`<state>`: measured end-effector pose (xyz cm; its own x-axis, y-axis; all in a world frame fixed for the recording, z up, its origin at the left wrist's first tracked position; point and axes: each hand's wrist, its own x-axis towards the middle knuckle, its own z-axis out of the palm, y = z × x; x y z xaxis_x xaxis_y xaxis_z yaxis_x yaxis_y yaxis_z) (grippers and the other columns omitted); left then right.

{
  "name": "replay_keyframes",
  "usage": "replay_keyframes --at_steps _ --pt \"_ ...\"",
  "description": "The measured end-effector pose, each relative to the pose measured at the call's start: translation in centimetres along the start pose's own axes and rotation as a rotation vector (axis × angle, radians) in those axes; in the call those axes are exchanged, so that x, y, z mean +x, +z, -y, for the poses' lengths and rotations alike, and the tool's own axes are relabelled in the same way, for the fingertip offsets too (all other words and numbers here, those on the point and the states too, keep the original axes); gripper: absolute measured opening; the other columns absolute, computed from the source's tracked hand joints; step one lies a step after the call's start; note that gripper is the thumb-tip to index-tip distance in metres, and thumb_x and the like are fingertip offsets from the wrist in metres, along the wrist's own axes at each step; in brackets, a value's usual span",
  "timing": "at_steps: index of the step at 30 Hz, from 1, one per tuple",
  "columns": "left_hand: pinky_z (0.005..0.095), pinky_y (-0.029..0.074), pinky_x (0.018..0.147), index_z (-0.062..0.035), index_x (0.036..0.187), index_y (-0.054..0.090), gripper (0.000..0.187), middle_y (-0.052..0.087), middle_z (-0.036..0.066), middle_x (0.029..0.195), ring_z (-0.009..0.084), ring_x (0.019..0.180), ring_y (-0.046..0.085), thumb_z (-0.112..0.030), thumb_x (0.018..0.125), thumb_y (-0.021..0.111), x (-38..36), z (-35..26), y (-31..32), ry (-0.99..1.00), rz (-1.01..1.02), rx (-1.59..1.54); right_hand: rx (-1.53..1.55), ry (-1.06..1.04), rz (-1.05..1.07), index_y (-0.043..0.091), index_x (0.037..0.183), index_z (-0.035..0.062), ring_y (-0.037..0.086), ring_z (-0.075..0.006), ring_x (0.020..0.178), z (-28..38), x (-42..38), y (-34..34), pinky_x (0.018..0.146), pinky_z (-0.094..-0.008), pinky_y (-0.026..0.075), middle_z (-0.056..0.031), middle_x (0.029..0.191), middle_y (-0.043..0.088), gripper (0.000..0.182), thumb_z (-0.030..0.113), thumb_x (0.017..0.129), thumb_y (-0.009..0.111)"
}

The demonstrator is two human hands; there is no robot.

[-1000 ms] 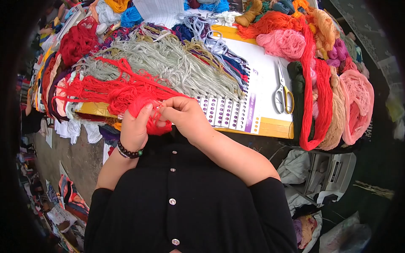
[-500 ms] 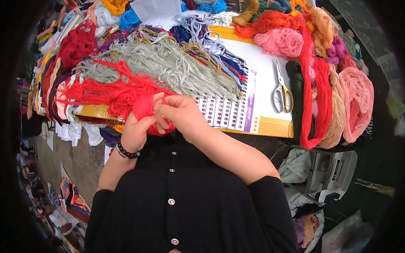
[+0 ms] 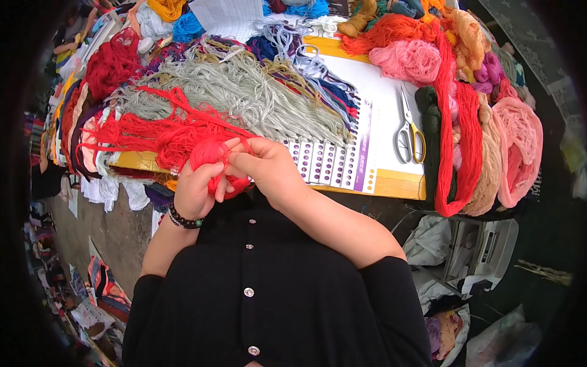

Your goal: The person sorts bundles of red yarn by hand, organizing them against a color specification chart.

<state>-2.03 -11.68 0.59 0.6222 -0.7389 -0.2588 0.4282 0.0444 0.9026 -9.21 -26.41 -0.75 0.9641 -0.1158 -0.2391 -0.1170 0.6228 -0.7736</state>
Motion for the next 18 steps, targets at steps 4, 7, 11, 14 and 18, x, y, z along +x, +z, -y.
replay_keyframes --at_steps 4,7,11,14,18 --pt "0.0256 0.048 0.057 0.0049 0.129 0.043 0.044 0.062 0.011 0.100 0.0114 0.049 0.053 -0.006 0.086 0.042 0.0 -0.2 0.2 -0.012 0.010 -0.057 0.039 -0.002 -0.034 0.061 0.089 -0.0016 0.060 -0.0122 0.066 0.5 -0.3 0.2 0.064 -0.0264 0.049 -0.0069 0.081 0.064 0.008 0.005 0.086 0.057" --pt "0.0261 0.049 0.057 0.0050 0.130 0.041 0.045 0.061 0.012 0.106 0.0128 0.053 0.056 -0.006 0.086 0.042 0.0 -0.4 0.7 -0.009 0.009 -0.063 0.058 0.012 0.022 0.061 0.088 -0.0013 0.061 -0.0134 0.066 0.6 -0.3 0.1 0.063 -0.0277 0.050 -0.0069 0.079 0.063 0.009 0.006 0.087 0.056" --pt "0.0246 0.049 0.055 0.0050 0.131 0.039 0.047 0.060 0.014 0.113 0.0133 0.061 0.060 -0.004 0.085 0.042 0.2 -0.3 1.0 0.014 -0.022 -0.059 0.049 0.006 0.021 0.058 0.083 -0.0035 0.060 -0.0201 0.052 0.6 -0.2 0.3 0.051 -0.0284 0.046 -0.0069 0.064 0.057 0.009 0.004 0.085 0.056" --pt "0.0233 0.049 0.054 0.0046 0.132 0.040 0.048 0.059 0.014 0.114 0.0133 0.064 0.060 -0.004 0.085 0.042 0.2 -0.2 1.0 0.009 -0.023 -0.068 -0.004 0.016 0.049 0.058 0.081 -0.0035 0.060 -0.0195 0.052 0.4 -0.1 0.2 0.051 -0.0279 0.045 -0.0060 0.063 0.056 0.009 0.004 0.085 0.055" --pt "0.0236 0.049 0.054 0.0044 0.131 0.040 0.048 0.059 0.013 0.113 0.0130 0.061 0.059 -0.004 0.085 0.043 0.2 0.0 0.8 0.003 0.000 -0.081 -0.018 0.012 0.054 0.060 0.084 -0.0019 0.059 -0.0157 0.054 0.4 0.0 0.0 0.054 -0.0290 0.047 -0.0022 0.063 0.052 0.009 0.006 0.087 0.057"
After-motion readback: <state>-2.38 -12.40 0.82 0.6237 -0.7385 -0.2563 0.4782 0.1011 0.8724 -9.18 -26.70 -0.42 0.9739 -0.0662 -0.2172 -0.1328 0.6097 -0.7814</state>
